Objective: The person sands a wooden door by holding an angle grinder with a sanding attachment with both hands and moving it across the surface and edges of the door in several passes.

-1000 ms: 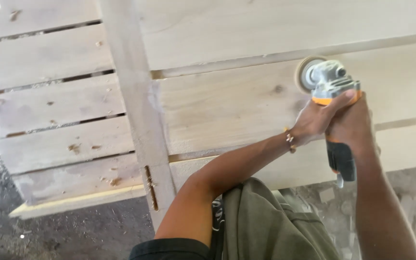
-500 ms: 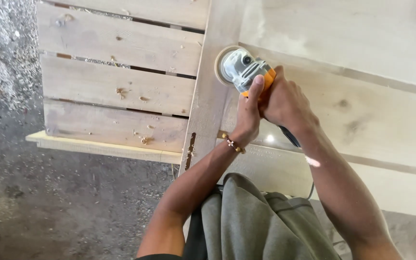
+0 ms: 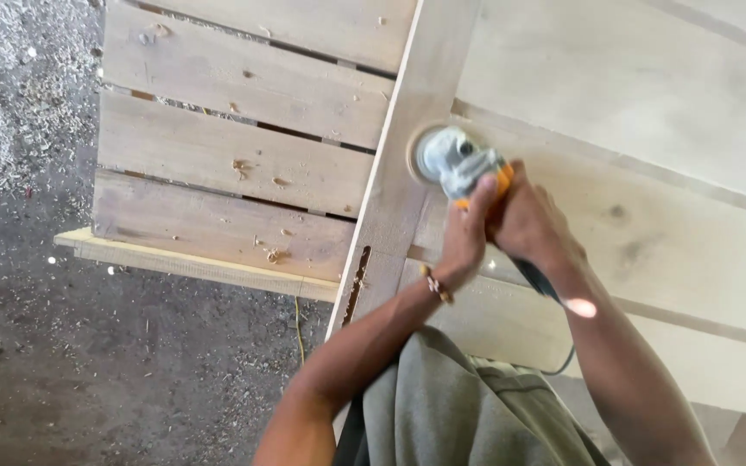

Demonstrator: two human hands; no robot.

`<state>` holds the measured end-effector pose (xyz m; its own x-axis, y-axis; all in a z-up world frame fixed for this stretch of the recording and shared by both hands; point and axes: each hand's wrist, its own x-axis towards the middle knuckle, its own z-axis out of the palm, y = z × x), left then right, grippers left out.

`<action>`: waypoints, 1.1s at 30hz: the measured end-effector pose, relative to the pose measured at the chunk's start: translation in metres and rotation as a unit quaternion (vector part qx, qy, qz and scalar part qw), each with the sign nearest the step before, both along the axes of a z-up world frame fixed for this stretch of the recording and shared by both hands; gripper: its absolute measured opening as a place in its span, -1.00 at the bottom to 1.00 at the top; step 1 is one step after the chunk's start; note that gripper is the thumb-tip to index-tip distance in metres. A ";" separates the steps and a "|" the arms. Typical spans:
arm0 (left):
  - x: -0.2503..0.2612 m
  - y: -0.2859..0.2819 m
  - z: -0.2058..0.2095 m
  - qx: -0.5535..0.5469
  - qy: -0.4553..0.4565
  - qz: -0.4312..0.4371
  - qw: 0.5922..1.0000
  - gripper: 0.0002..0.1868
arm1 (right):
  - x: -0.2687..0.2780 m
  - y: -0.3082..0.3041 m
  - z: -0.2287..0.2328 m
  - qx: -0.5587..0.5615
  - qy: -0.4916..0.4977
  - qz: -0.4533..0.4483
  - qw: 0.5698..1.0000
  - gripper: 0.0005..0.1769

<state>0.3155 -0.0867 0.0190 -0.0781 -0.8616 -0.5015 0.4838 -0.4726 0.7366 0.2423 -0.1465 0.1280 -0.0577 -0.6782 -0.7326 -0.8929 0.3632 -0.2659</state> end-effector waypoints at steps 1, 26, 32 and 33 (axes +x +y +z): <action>-0.003 -0.002 0.006 -0.004 0.001 0.003 1.000 -0.16 | -0.004 0.000 0.001 -0.004 0.001 0.003 1.000 -0.26; -0.030 -0.021 0.025 0.001 0.050 0.012 0.999 -0.28 | -0.031 -0.012 0.016 -0.017 0.033 -0.019 0.999 -0.36; -0.055 -0.012 0.036 0.001 0.039 -0.048 0.998 -0.29 | -0.051 0.012 0.019 -0.045 0.064 -0.082 0.994 -0.39; -0.055 -0.010 0.036 -0.007 0.026 -0.058 0.998 -0.30 | -0.050 0.015 0.019 -0.060 0.060 -0.105 0.991 -0.38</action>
